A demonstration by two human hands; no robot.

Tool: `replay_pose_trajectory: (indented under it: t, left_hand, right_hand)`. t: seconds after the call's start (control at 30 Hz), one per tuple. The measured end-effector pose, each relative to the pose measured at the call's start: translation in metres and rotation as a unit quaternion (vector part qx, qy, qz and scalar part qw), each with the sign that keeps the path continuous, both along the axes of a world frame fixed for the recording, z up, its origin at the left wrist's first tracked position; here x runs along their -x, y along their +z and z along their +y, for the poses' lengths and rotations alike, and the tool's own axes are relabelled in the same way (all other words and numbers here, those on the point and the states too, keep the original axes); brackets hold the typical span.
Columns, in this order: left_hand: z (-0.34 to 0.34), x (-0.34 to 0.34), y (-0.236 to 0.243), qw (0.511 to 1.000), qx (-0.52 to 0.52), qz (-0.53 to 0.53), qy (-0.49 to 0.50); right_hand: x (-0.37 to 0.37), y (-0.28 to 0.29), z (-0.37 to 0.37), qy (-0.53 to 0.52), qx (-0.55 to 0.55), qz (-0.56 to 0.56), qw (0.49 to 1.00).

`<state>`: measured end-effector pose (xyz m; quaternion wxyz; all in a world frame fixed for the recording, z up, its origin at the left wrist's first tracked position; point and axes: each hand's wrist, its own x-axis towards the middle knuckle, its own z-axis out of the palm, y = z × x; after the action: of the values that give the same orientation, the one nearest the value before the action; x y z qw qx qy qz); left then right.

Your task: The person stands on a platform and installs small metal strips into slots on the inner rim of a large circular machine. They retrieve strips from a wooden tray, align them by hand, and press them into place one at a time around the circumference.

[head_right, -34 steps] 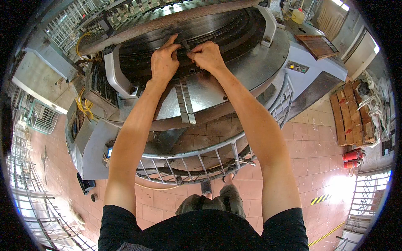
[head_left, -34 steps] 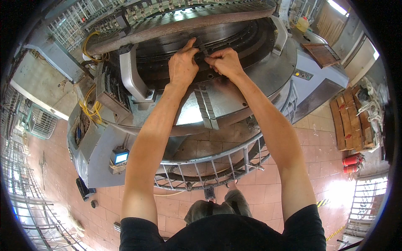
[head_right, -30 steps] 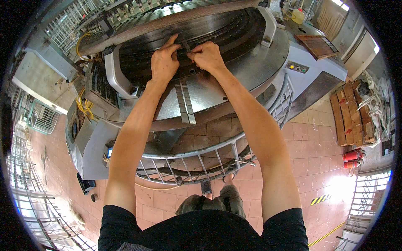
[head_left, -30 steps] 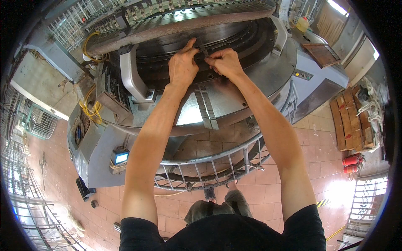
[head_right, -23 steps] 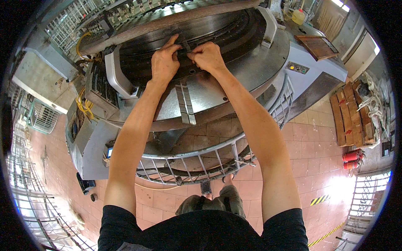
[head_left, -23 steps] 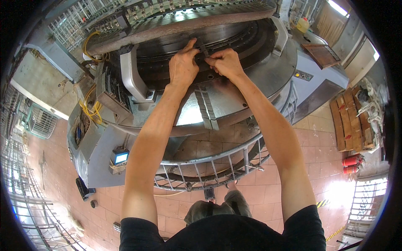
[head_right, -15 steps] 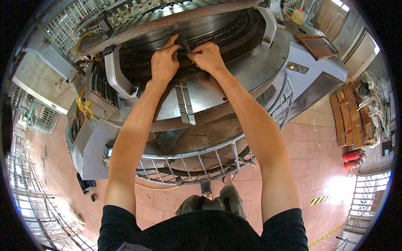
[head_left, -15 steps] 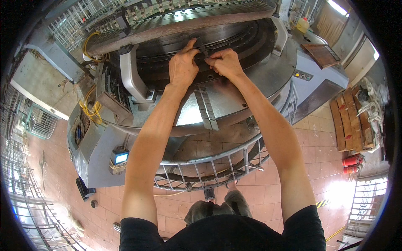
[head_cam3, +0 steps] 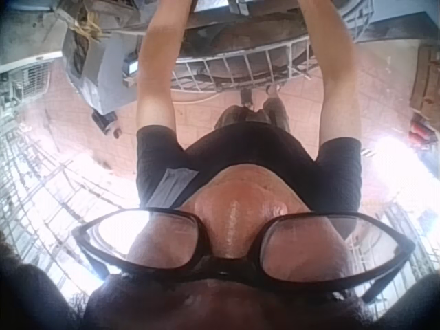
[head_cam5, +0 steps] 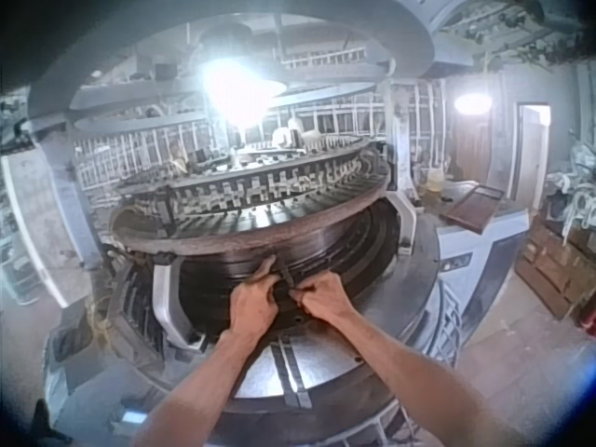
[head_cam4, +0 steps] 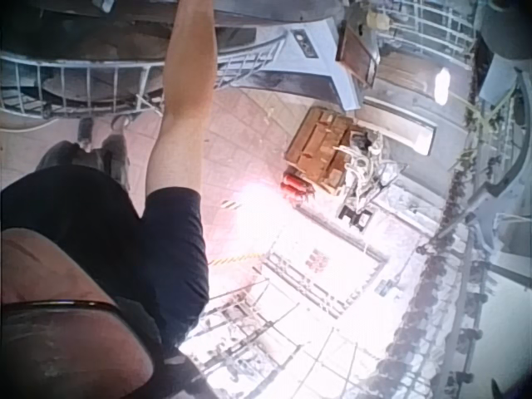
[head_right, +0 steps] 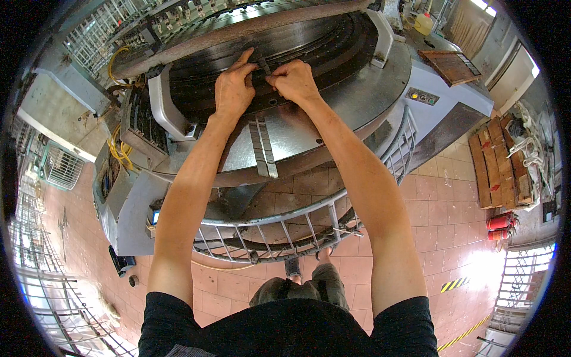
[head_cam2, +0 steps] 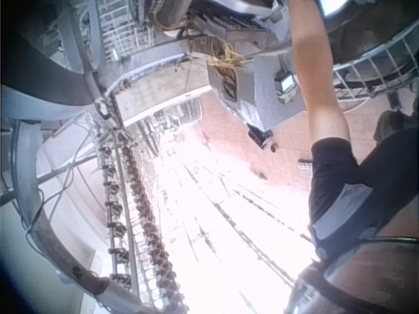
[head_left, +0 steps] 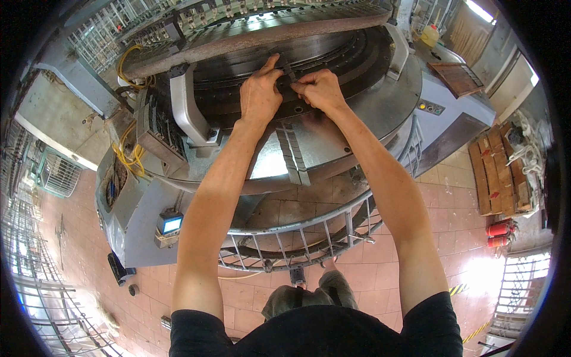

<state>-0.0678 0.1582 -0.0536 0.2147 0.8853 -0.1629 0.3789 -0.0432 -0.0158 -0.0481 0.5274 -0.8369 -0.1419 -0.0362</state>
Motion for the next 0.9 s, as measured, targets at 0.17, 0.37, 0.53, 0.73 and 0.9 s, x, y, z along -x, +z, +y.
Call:
replay_pose_trajectory:
  t: [0.17, 0.37, 0.53, 0.73, 0.9]
  left_hand:
    - [-0.001, 0.001, 0.0, 1.0, -0.005, 0.006, -0.001]
    - [-0.001, 0.001, 0.001, 1.0, -0.008, 0.013, -0.003]
    - [-0.002, 0.002, 0.002, 1.0, -0.012, 0.019, -0.003]
    - [-0.005, 0.005, 0.01, 0.986, -0.152, 0.044, 0.049]
    - [0.005, 0.012, 0.027, 0.965, -0.209, 0.114, 0.113]
  right_hand:
    - [0.001, 0.0, 0.0, -0.001, -0.002, -0.002, 1.0]
    - [0.0, -0.001, 0.001, -0.001, -0.01, 0.001, 1.0]
    - [-0.002, -0.001, 0.0, -0.009, 0.014, 0.0, 1.0]
    - [0.003, -0.003, 0.01, -0.034, 0.094, -0.17, 0.98]
    - [0.012, -0.007, 0.032, -0.047, 0.117, -0.195, 0.973]
